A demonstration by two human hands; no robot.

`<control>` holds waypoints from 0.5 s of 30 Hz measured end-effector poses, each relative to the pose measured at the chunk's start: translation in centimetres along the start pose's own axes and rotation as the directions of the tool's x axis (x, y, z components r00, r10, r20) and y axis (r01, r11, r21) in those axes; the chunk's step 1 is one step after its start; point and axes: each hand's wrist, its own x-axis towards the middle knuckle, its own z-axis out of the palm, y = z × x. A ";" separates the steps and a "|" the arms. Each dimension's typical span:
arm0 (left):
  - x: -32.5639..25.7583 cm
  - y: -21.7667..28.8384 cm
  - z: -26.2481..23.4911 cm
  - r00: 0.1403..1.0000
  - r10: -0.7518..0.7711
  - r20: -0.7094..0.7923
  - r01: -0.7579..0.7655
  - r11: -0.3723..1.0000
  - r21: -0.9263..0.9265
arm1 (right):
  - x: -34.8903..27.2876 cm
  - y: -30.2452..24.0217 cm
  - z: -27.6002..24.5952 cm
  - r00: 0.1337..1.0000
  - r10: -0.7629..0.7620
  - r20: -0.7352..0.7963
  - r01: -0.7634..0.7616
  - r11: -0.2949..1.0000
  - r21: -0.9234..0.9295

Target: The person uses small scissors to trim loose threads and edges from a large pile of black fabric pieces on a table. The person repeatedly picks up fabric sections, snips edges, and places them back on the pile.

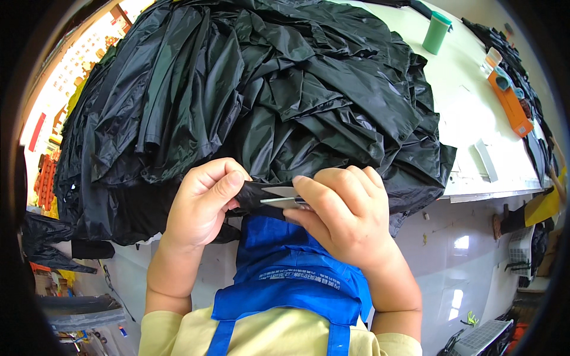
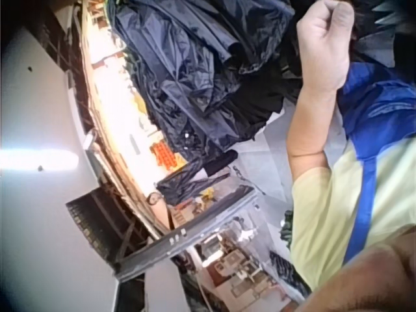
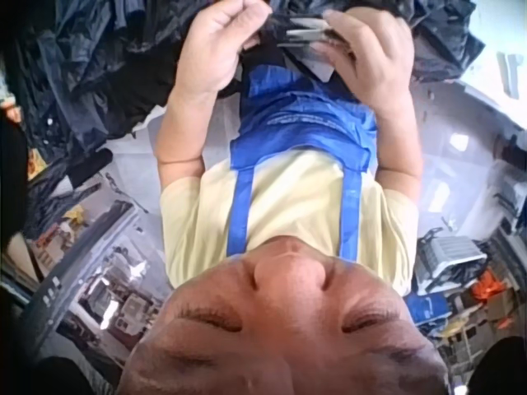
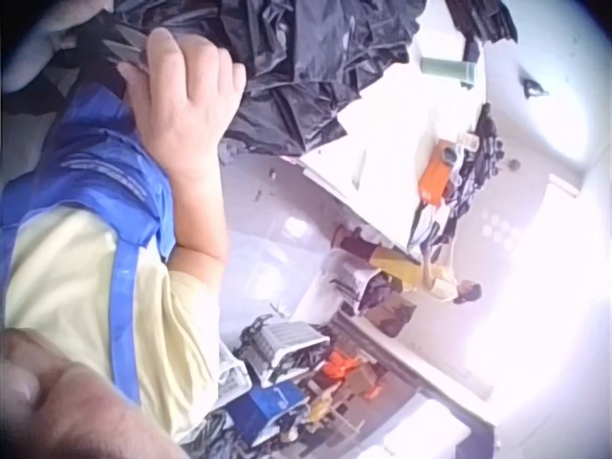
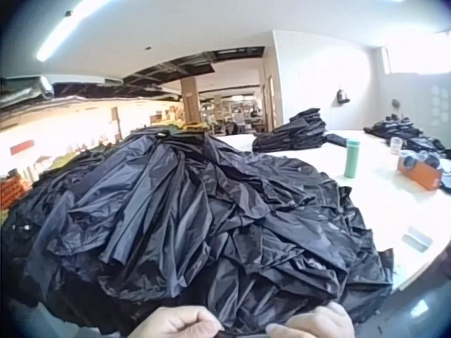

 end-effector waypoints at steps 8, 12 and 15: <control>0.1 0.2 0.3 0.999 -0.041 0.001 0.041 0.998 0.048 | 0.2 0.1 1.0 0.998 0.009 -0.065 -0.005 0.998 0.057; 0.1 -0.2 0.3 1.000 -0.024 -0.004 0.024 0.999 0.031 | 0.0 0.2 1.7 0.995 0.017 -0.094 -0.008 0.995 0.099; 0.1 0.0 0.3 0.999 -0.037 0.011 0.036 0.997 0.067 | 0.1 0.5 1.8 0.996 -0.007 -0.090 0.017 0.994 0.111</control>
